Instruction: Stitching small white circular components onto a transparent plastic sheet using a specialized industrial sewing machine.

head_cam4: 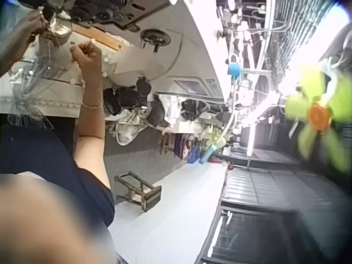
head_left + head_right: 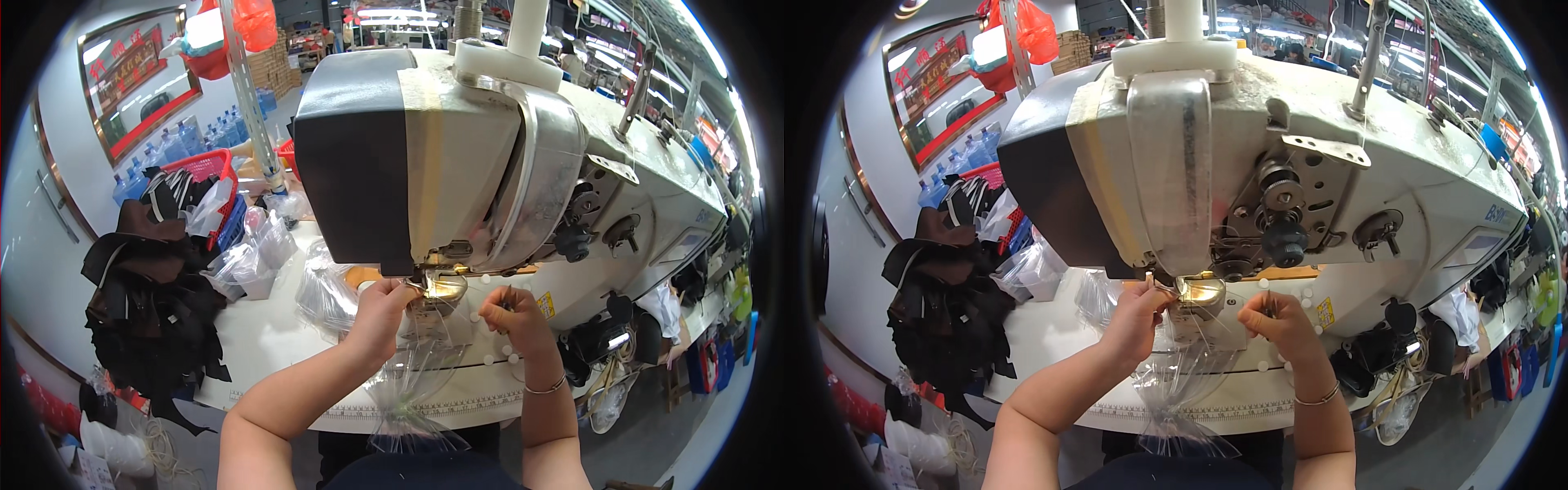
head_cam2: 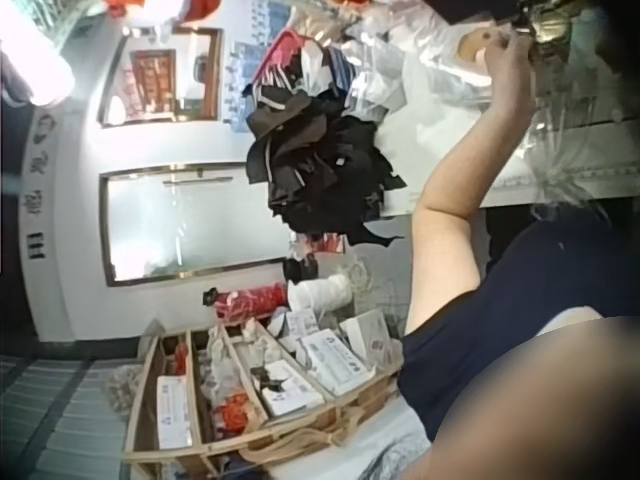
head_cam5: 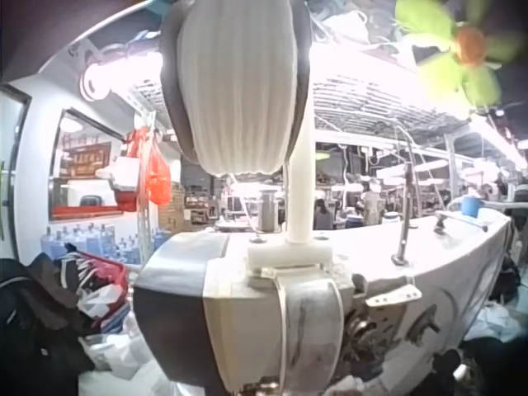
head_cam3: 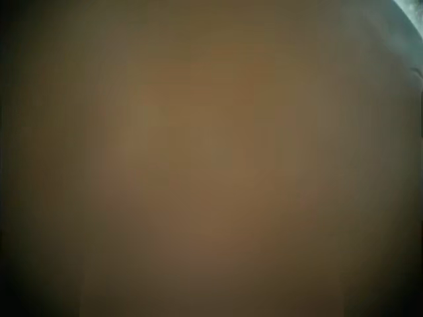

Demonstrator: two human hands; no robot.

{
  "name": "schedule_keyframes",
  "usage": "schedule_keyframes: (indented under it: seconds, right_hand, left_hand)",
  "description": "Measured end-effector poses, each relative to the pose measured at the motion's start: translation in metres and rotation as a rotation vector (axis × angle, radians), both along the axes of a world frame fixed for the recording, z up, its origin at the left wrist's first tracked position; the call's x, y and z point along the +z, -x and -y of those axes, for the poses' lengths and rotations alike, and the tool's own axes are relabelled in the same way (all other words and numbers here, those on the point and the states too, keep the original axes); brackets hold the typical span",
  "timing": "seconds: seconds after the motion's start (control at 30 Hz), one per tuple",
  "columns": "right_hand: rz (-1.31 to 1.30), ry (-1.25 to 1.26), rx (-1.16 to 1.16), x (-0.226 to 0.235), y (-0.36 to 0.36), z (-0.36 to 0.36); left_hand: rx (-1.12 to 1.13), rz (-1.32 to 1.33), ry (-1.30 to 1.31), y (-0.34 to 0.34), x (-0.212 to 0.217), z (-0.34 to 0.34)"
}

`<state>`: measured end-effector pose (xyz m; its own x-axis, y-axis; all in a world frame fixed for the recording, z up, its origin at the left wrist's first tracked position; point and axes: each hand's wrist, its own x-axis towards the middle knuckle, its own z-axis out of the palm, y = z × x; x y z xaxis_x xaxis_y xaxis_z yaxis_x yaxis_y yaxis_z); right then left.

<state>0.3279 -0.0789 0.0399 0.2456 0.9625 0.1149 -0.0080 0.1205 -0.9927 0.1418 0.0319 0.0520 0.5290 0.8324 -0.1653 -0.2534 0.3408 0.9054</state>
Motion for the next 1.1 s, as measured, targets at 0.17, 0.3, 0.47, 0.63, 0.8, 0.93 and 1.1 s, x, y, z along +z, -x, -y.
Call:
schedule_keyframes:
  seconds: [0.17,0.3,0.47,0.63,0.8,0.93,1.1]
  right_hand:
    - [-0.198,0.044,0.076,0.003,-0.022,-0.012]
    - [-0.251,0.093,0.099,-0.001,-0.044,-0.04]
    - [-0.488,0.03,0.141,-0.038,-0.092,-0.091]
    - [-0.664,-0.261,0.269,-0.074,-0.137,-0.133]
    - [0.042,-0.05,-0.422,-0.051,-0.094,-0.098]
    - [0.443,-0.465,-0.532,-0.017,-0.007,-0.032]
    - [1.413,-0.726,-0.441,0.005,0.042,-0.006]
  left_hand:
    - [0.097,0.018,-0.02,-0.003,-0.004,0.01]
    - [0.123,0.078,-0.014,-0.005,-0.005,0.018]
    - [0.203,0.104,0.041,-0.008,-0.012,0.026]
    - [0.375,0.151,-0.135,0.009,-0.026,0.0]
    - [-0.169,-0.444,-0.659,0.018,0.025,-0.04]
    - [-0.442,-0.564,-0.739,0.021,0.049,-0.043]
    - [-0.581,-0.565,-0.903,0.012,0.053,-0.053]
